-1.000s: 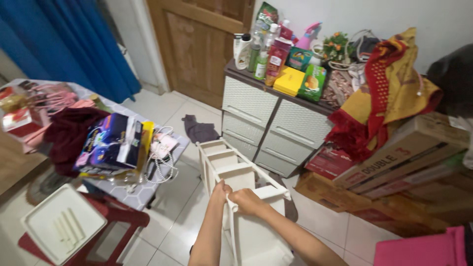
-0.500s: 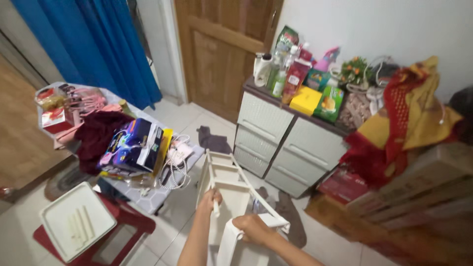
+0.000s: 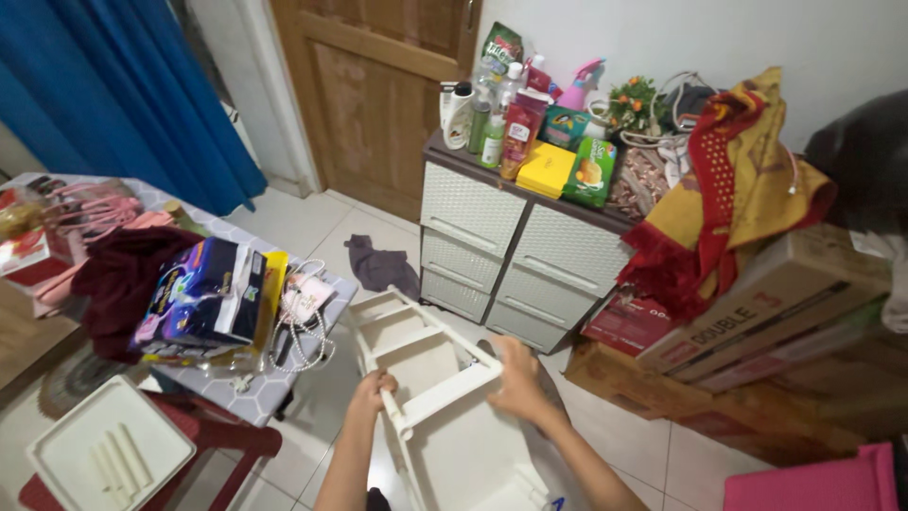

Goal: The person assembles a white plastic rolling cart by inserting vertical poles into the base, stacking multiple trays, and attaching wheels. They wipe the trays with a cloth during assembly and then reconfigure the cart by removing and reinserting the poles.

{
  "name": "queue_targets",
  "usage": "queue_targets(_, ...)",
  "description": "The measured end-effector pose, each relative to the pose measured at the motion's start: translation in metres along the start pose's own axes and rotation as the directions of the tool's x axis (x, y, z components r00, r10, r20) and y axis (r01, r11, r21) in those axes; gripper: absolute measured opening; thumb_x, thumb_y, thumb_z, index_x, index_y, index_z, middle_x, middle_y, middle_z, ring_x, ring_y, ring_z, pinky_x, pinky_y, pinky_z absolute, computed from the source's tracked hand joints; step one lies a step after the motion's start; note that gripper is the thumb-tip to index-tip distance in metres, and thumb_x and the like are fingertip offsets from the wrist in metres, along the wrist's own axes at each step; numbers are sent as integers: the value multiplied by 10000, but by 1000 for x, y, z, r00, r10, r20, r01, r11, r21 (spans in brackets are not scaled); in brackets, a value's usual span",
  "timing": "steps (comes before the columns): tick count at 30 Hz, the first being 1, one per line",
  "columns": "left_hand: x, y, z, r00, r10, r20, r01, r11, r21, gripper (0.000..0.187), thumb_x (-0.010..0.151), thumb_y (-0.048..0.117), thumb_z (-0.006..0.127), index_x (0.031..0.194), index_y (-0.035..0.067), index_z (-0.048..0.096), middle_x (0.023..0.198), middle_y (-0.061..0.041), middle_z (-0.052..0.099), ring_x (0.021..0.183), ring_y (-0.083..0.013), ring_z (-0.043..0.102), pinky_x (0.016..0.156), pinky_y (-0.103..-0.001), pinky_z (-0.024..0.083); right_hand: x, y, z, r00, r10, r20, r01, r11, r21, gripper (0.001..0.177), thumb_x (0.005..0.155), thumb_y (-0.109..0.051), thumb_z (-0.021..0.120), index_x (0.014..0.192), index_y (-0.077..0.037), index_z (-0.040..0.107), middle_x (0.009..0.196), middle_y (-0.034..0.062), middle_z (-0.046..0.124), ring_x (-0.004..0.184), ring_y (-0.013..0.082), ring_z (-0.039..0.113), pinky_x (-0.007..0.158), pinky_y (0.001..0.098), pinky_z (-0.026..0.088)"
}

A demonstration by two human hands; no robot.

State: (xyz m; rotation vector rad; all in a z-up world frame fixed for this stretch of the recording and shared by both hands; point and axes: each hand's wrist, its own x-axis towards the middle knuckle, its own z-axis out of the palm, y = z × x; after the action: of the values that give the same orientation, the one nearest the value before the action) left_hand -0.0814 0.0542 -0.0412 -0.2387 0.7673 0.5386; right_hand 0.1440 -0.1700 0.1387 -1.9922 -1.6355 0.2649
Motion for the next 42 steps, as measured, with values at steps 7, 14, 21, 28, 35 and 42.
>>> queue_targets(7,-24,8,-18,994,-69,82,73,996,-44,263,1044,152,456,802,111,362,602,32,371,407,-59,347,328,-228,257,9,67,68,880,182,439,-463,537,705,765,684,-97,726,1418,-179,528,1359,78,551,1243,225,564,996,350,499)
queue_targets(14,-66,12,1,811,570,134,-80,-120,990,319,955,343,542,972,48,663,810,-123,653,758,-302,605,679,-456,516,33,71,85,980,17,200,-158,681,715,399,711,17,766,1065,-62,600,974,45,679,892,147,651,793,310,546)
queue_targets(21,-29,-36,88,866,451,218,-102,-267,958,618,964,524,578,1099,-67,695,827,-244,699,846,-387,737,803,-459,563,21,33,61,997,37,71,-63,909,413,299,677,-14,764,905,-68,579,748,66,670,711,141,653,634,312,515)
queue_targets(28,43,-98,93,932,363,-16,-238,643,728,237,919,123,539,1012,-95,551,668,-184,549,486,-303,543,438,-444,484,10,-23,48,1000,10,-6,-7,922,388,246,740,-50,760,854,-43,542,696,148,629,639,290,631,587,395,481)
queue_targets(35,59,-97,81,903,406,-142,-219,719,660,173,873,-23,400,974,-128,494,654,-204,526,468,-287,491,420,-434,410,-27,-82,27,848,-465,-255,421,882,-209,238,756,-7,664,986,-43,618,949,116,616,953,295,591,874,426,435)
queue_targets(42,20,-91,95,950,255,-177,98,295,950,324,891,66,434,1061,-159,594,682,-311,591,506,-403,572,490,-523,465,-5,-78,46,807,-571,151,589,760,-272,150,775,10,684,922,-11,661,966,153,657,978,309,630,840,405,473)
